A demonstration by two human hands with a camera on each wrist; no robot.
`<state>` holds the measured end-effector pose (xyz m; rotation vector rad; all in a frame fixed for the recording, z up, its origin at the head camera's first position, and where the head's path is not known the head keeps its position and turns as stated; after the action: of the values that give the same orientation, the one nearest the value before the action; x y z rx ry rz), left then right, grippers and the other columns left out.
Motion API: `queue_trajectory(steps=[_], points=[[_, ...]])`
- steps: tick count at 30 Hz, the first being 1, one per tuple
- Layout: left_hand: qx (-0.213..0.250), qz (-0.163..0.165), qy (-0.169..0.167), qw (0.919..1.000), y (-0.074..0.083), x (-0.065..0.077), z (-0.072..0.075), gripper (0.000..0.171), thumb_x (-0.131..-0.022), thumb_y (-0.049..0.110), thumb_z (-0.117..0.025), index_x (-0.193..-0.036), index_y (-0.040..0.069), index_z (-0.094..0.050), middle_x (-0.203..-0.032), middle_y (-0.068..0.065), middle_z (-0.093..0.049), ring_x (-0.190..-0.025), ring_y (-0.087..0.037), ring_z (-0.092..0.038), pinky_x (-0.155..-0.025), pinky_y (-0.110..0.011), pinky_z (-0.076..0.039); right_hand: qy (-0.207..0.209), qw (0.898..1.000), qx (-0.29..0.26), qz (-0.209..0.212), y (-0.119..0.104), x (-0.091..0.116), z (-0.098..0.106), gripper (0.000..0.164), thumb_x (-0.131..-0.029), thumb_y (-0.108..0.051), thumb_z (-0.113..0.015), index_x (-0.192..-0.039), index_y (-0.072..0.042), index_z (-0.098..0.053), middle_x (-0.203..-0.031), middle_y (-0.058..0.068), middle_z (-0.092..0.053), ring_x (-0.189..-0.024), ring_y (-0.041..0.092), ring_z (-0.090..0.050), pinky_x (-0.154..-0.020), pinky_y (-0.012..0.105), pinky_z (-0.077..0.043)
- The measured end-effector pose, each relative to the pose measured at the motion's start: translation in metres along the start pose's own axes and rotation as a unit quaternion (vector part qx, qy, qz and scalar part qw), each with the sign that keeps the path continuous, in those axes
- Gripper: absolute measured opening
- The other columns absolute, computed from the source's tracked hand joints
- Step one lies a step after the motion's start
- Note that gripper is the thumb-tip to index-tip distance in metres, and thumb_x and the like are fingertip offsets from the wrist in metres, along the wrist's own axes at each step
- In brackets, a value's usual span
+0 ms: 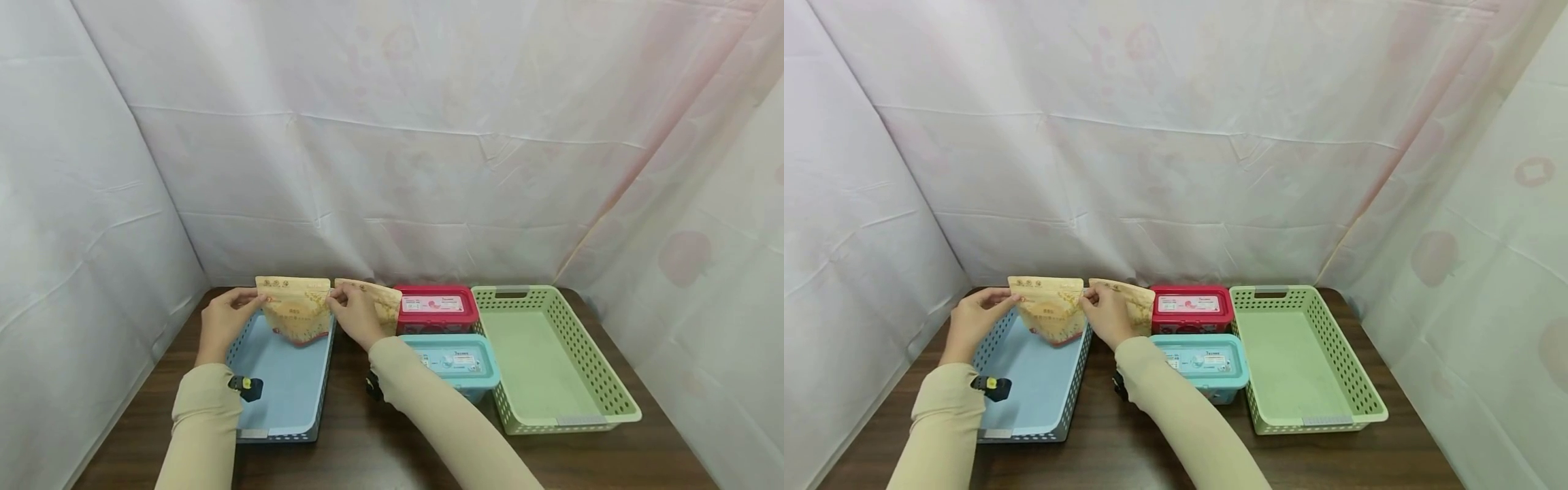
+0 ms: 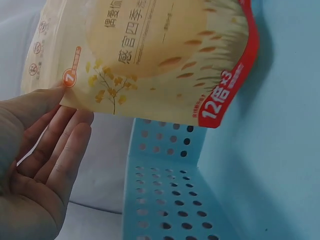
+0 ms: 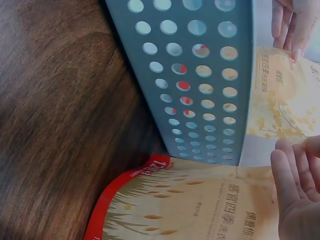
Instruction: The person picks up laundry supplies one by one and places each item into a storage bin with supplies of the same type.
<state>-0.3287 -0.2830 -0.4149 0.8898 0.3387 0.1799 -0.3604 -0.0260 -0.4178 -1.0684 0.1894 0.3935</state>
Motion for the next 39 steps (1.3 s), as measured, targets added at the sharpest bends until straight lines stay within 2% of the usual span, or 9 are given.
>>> queue_trajectory(steps=[8, 15, 23, 27, 34, 39], points=[[0.011, 0.029, -0.004, 0.9995, -0.009, -0.007, -0.011, 0.049, -0.095, 0.042, -0.069, -0.129, 0.006, -0.067, -0.119, -0.019, -0.067, -0.114, -0.037, -0.059, -0.093, -0.056, -0.047, 0.013, 1.000, 0.011, -0.015, 0.007, -0.004, -0.004, 0.006, -0.098, -0.019, -0.067, -0.095, -0.014, -0.070, -0.089, -0.004, -0.067, -0.078, 0.008, -0.058, -0.071, 0.024, -0.051], [0.016, 0.033, 0.011, 0.9993, -0.015, -0.009, -0.015, 0.047, -0.095, 0.040, -0.069, -0.128, 0.007, -0.067, -0.119, -0.018, -0.068, -0.111, -0.034, -0.060, -0.089, -0.050, -0.047, 0.017, 0.999, 0.015, -0.028, 0.010, -0.007, -0.007, 0.007, -0.098, -0.019, -0.068, -0.094, -0.013, -0.069, -0.085, -0.005, -0.066, -0.074, 0.007, -0.056, -0.067, 0.023, -0.049], [0.033, 0.058, 0.006, 0.9977, -0.020, -0.011, -0.019, 0.054, -0.094, 0.044, -0.070, -0.131, 0.007, -0.065, -0.123, -0.018, -0.067, -0.115, -0.034, -0.059, -0.093, -0.052, -0.047, 0.009, 0.999, 0.008, -0.045, 0.008, -0.007, -0.008, 0.008, -0.098, -0.019, -0.068, -0.097, -0.011, -0.070, -0.092, -0.003, -0.068, -0.076, 0.008, -0.057, -0.068, 0.022, -0.050], [0.038, 0.055, -0.009, 0.9977, -0.019, -0.010, -0.020, 0.058, -0.093, 0.046, -0.070, -0.135, 0.007, -0.061, -0.126, -0.018, -0.065, -0.118, -0.035, -0.059, -0.096, -0.053, -0.047, 0.001, 0.999, -0.006, -0.052, 0.008, -0.006, -0.010, 0.011, -0.097, -0.020, -0.069, -0.102, -0.010, -0.071, -0.095, -0.001, -0.069, -0.081, 0.009, -0.061, -0.070, 0.023, -0.052], [0.040, 0.048, -0.063, 0.9960, -0.020, -0.010, -0.026, 0.076, -0.091, 0.054, -0.069, -0.146, 0.006, -0.049, -0.137, -0.021, -0.057, -0.127, -0.039, -0.053, -0.102, -0.057, -0.044, -0.009, 0.998, -0.021, -0.061, 0.007, -0.004, -0.010, 0.021, -0.098, -0.024, -0.067, -0.112, -0.008, -0.069, -0.100, 0.000, -0.068, -0.088, 0.012, -0.065, -0.074, 0.025, -0.055], [0.039, 0.047, -0.081, 0.9948, -0.020, -0.010, -0.027, 0.082, -0.090, 0.056, -0.068, -0.149, 0.005, -0.044, -0.143, -0.023, -0.051, -0.130, -0.041, -0.050, -0.104, -0.059, -0.042, -0.012, 0.997, -0.019, -0.069, 0.008, -0.003, -0.011, 0.030, -0.098, -0.029, -0.067, -0.118, -0.007, -0.068, -0.101, 0.000, -0.068, -0.091, 0.013, -0.066, -0.077, 0.027, -0.055]])
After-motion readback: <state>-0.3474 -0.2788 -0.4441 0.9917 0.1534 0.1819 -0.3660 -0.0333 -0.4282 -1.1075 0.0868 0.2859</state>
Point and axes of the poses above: each hand's wrist, its own x-axis away from the middle knuckle, its own z-axis out of the back of the hand, y = z × x, the point moved 6 cm from there along -x, towards the middle knuckle
